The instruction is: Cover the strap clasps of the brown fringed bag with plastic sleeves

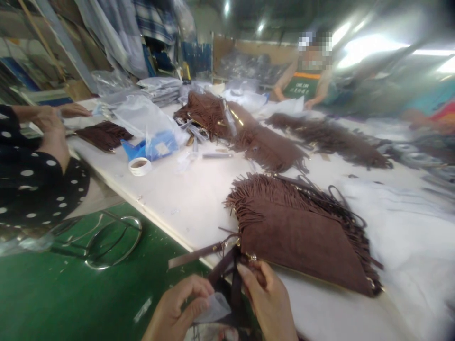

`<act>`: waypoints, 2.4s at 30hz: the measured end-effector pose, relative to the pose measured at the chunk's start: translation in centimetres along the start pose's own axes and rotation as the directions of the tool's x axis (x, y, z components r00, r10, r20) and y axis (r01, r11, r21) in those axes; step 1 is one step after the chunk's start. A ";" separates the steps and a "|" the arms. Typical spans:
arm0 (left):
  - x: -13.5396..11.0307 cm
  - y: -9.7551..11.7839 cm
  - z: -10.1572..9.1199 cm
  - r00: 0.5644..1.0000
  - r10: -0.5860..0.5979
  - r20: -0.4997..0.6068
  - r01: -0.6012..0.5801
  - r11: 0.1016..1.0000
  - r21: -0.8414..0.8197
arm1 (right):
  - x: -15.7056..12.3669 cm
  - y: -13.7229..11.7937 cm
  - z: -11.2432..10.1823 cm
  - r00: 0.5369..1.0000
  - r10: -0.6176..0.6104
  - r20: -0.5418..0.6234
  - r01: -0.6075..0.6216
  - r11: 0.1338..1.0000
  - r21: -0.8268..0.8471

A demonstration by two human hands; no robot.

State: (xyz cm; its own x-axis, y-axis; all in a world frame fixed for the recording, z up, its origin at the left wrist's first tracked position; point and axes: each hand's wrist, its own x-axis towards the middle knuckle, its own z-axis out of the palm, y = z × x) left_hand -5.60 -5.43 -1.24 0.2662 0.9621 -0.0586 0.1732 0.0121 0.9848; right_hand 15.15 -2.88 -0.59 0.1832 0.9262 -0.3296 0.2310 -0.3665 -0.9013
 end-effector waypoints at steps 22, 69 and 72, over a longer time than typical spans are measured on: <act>-0.4 0.5 0.2 0.997 -0.066 -0.039 0.068 0.995 0.066 | -0.4 -0.3 0.2 0.909 0.108 0.402 -0.349 0.724 0.595; 2.9 2.4 5.4 0.950 -0.284 -0.130 0.240 0.931 -0.275 | -0.6 2.0 -1.2 0.956 -0.063 0.285 0.002 0.978 0.209; 3.2 2.7 5.2 0.949 -0.298 -0.100 0.263 0.927 -0.269 | -0.4 1.7 -1.4 0.979 -0.059 0.195 0.040 0.994 0.104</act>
State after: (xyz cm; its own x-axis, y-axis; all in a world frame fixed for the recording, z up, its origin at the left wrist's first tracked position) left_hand 0.69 -3.71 0.34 0.1067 0.9370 -0.3327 -0.0242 0.3370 0.9412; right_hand 16.83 -4.03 -1.59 -0.0208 0.9458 -0.3240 0.1376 -0.3183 -0.9379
